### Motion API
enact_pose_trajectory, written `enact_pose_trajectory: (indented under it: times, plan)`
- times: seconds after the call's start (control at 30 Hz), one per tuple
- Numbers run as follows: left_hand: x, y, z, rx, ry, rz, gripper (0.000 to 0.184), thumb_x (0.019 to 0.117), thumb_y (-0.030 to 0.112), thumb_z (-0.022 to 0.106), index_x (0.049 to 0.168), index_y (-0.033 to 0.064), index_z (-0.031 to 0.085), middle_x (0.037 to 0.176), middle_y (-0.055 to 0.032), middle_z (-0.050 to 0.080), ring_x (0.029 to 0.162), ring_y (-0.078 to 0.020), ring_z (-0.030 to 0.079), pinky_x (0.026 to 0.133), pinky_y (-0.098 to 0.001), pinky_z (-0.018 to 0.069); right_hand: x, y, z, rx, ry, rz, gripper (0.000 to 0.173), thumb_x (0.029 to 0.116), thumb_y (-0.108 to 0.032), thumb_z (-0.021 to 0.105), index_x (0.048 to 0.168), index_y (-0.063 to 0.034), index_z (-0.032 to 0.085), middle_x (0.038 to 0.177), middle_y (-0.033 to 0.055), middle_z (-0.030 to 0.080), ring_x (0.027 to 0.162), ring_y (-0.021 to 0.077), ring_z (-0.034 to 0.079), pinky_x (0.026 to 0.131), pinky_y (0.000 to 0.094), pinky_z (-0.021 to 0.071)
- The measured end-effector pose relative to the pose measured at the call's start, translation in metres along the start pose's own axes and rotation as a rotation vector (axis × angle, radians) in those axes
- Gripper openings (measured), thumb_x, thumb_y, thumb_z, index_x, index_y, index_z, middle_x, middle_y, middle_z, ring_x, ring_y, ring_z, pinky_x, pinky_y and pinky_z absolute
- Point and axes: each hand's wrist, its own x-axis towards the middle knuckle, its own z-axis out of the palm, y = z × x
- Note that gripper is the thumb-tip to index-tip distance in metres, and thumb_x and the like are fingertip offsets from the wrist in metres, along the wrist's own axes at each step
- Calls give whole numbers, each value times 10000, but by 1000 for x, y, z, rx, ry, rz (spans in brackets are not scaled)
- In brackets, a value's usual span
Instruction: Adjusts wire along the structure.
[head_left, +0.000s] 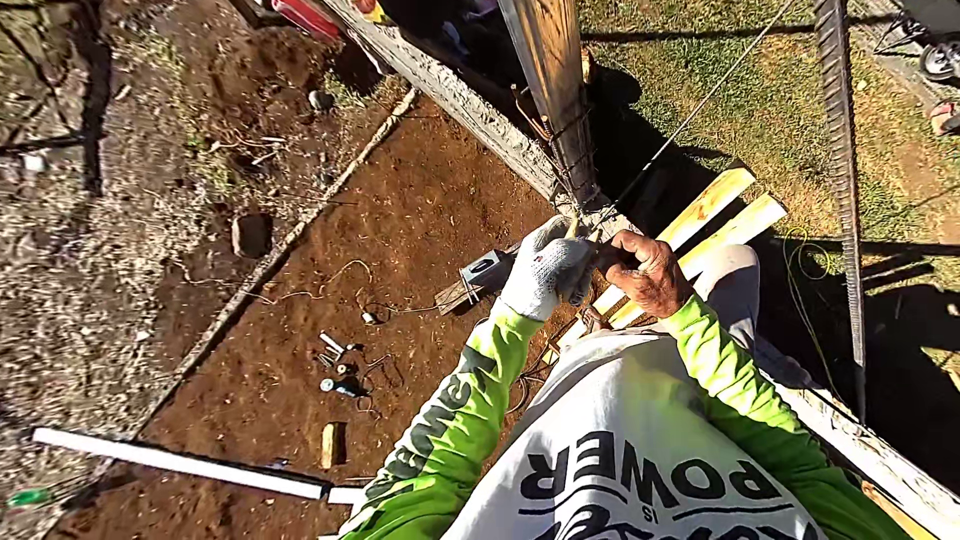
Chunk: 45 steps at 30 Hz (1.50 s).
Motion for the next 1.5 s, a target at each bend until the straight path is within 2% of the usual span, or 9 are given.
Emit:
enact_pose_trajectory:
  times: [0.1,0.2,0.27,0.47,0.6,0.67,0.83,0.93,1.5]
  plan:
    - [-4,-2,0,-51,-1,-28,191,966,202,512,1044,52,599,693,-80,611,484,-157,583,416,-307,522,-1,0,1,-11,-15,46,37,886,-90,651,851,-79,643,660,6,606,533,76,551,465,266,461]
    - [-6,-1,0,-72,1,-7,193,960,185,498,1059,54,601,700,-72,617,488,-147,587,419,-296,527,-3,-2,2,37,-44,15,98,898,-76,620,979,-39,660,750,18,667,592,71,606,509,256,518]
    - [-7,-4,-2,-74,-4,26,203,957,186,511,1079,48,596,710,-74,622,502,-148,591,436,-297,529,-4,-2,5,77,-41,-35,125,931,-79,609,1026,-6,643,738,29,648,558,68,573,482,239,495]
    - [-11,-11,1,-142,-7,67,233,951,138,542,1163,43,556,818,-98,656,605,-172,646,524,-323,582,-11,-2,10,84,51,-75,84,929,-20,614,992,8,663,704,30,625,529,52,547,465,209,480]
    - [-15,-13,-3,-148,-72,39,304,950,119,553,1242,43,526,931,-127,677,713,-207,682,627,-373,614,-11,-3,6,76,70,-83,78,919,-11,632,971,19,682,754,35,660,601,43,591,533,204,517]
    - [-18,-12,-3,-123,-64,20,311,947,119,527,1250,50,514,918,-126,675,683,-212,681,593,-375,616,-9,-3,5,83,49,-89,93,912,-4,630,970,35,691,798,36,690,665,24,625,606,202,548]
    - [-22,-18,2,-19,-12,93,245,976,129,499,1200,36,537,774,-98,630,565,-182,619,497,-326,562,-15,-3,8,72,21,-81,68,950,-24,657,987,26,686,792,59,691,621,69,633,558,227,561]
    - [-22,-21,3,3,26,111,238,958,109,512,1176,22,552,759,-105,631,539,-186,611,473,-324,553,-17,-2,9,52,21,-87,82,947,-19,680,1005,37,691,819,78,712,646,91,668,592,245,596]
    - [-22,-30,14,84,110,108,133,968,144,542,1028,40,598,720,-68,625,502,-155,587,437,-304,536,-27,5,7,91,17,-49,99,926,-47,711,989,25,686,787,58,692,621,76,641,559,241,577]
